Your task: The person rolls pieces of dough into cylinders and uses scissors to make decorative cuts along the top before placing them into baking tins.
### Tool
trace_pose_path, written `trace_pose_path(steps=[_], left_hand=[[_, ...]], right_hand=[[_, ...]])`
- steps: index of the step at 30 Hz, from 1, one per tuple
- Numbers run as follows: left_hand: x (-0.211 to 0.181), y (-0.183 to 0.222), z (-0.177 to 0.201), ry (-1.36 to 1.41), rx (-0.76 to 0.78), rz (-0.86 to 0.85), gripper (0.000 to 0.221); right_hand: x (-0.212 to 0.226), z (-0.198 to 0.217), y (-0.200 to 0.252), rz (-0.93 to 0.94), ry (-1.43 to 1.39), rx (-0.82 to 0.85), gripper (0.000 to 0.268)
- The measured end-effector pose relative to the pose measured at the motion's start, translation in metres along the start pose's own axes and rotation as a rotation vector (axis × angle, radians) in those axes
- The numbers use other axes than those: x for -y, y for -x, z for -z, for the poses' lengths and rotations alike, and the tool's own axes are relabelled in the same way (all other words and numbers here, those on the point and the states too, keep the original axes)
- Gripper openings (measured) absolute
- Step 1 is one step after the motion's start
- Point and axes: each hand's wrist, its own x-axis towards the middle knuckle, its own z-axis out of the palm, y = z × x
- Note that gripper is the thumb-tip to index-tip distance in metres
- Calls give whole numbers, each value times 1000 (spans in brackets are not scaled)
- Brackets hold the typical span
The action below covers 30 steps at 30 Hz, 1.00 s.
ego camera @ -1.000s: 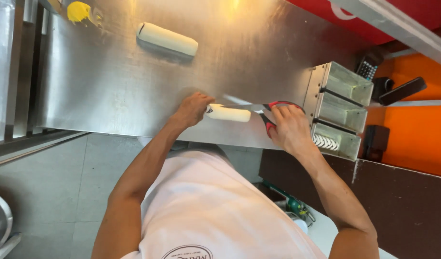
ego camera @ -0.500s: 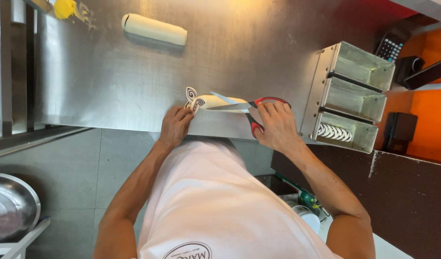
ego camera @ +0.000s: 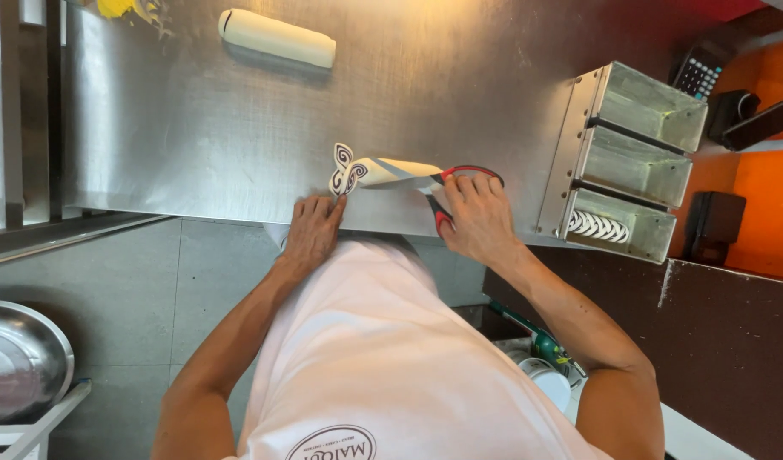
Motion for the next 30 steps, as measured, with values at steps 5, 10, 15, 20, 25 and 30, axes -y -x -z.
trace_pose_path(steps=[5,10,15,20,25,30], left_hand=[[-1,-1,8,-10,64,-1,33],[-7,-22,25,2,248,60,36],[4,-78,30,214,198,194,38],[18,-104,0,254,219,194,48],[32,-112,-3,292,229,215,49],[45,-117,3,310,106,245,43]], right_hand=[[9,2,-11,18,17,37,60],[13,-2,-22,35,42,85,59],[9,-9,-41,82,76,152,52],[-8,-29,-39,112,117,130,30],[-31,-3,-18,54,116,61,19],[-30,27,-3,-112,-26,35,51]])
